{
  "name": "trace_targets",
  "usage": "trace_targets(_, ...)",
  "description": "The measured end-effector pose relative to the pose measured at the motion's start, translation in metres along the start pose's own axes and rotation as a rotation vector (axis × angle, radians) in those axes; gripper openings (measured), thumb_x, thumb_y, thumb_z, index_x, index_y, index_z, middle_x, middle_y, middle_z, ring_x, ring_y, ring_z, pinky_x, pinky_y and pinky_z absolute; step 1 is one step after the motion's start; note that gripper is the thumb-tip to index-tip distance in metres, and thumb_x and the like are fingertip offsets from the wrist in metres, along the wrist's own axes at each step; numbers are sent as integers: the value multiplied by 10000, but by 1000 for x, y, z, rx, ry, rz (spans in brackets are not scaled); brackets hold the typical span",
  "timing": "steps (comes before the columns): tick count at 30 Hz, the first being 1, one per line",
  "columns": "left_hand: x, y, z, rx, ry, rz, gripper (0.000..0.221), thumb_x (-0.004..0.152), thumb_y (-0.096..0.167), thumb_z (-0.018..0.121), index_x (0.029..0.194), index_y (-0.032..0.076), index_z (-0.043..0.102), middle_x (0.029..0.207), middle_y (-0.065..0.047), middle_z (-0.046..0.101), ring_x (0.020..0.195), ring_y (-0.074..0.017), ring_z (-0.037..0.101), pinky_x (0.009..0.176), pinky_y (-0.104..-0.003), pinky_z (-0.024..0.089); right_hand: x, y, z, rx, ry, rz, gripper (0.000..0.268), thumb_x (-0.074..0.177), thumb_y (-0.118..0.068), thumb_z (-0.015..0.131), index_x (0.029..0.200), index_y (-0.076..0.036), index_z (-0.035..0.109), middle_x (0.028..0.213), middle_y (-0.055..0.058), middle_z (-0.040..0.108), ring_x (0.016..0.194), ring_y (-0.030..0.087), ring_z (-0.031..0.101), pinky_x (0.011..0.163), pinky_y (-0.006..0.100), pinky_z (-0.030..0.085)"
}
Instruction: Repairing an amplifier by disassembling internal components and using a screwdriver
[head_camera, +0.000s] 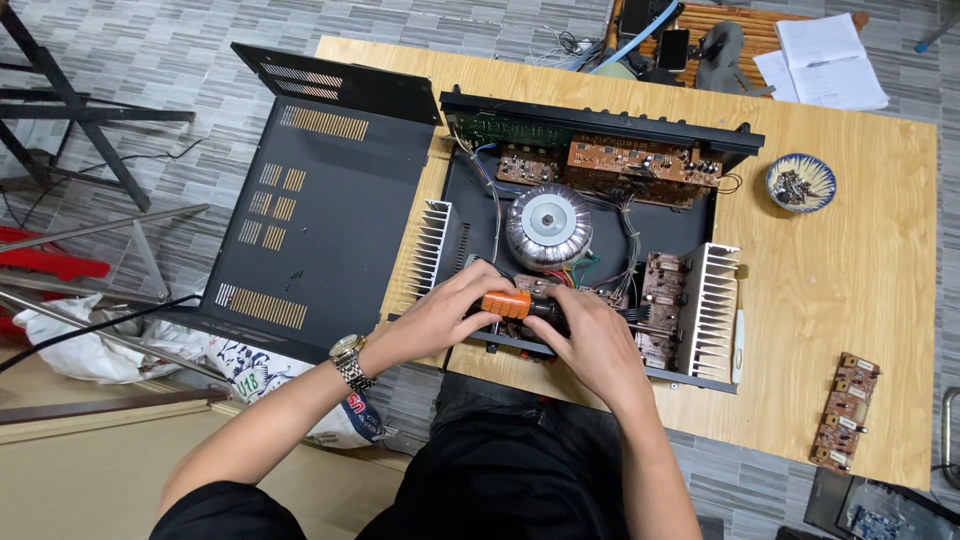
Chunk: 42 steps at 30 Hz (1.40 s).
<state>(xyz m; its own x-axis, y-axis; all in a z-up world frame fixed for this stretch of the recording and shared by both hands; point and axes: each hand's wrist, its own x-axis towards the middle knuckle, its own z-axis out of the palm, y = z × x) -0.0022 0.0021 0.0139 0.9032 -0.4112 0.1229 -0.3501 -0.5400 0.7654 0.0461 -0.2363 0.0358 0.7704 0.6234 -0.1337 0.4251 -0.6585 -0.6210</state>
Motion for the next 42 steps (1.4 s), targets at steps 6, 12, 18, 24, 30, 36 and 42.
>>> trace_targets(6,-2,7,-7,-29,-72,-268,344,1091,408,405,1248,135,544,864,-122,720,914,-394,705,838,-513,551,0,2,2,-13,-17,10,421,999,-410,587,1241,-68,625,1049,210,738,1021,382,707,836,475,568)
trace_targets(12,0,1,-3,7,-11,-8,323,1000,160,639,1299,108,529,1153,-152,598,1110,-445,635,920,-524,548,1,1,1,-3,-2,3,404,1004,-385,590,1234,-57,638,1019,203,742,998,372,711,820,458,570)
trace_targets(18,1,15,-11,-37,-96,-242,328,1093,349,405,1271,96,512,1061,-202,683,1011,-471,672,867,-562,544,1,3,3,-3,-5,4,374,1012,-377,572,1214,-71,641,1033,208,740,1001,387,706,825,482,562)
trace_targets(24,3,2,-2,2,-20,-48,341,1002,216,636,1305,95,537,1137,-186,605,1082,-481,630,889,-541,548,2,4,4,0,-12,13,382,1012,-375,568,1231,-68,629,1013,229,733,1002,408,701,836,499,558)
trace_targets(30,0,9,-6,-5,-99,-252,366,1037,361,547,1297,109,496,1077,-190,676,989,-464,680,854,-564,545,2,4,6,-33,-20,25,383,1025,-408,537,1226,-97,632,998,215,737,994,397,706,830,494,558)
trace_targets(36,1,-5,3,51,-27,-21,347,1003,223,637,1306,89,536,1103,-173,611,1047,-460,646,870,-522,549,0,-2,2,-8,-4,25,389,1020,-399,556,1206,-69,640,968,236,734,970,404,711,821,488,564)
trace_targets(42,0,10,-7,16,-104,-248,380,1059,403,496,1303,114,463,1090,-216,670,987,-478,679,850,-567,538,2,1,4,-17,5,18,380,1024,-391,550,1206,-70,643,948,227,735,949,400,712,800,492,565)
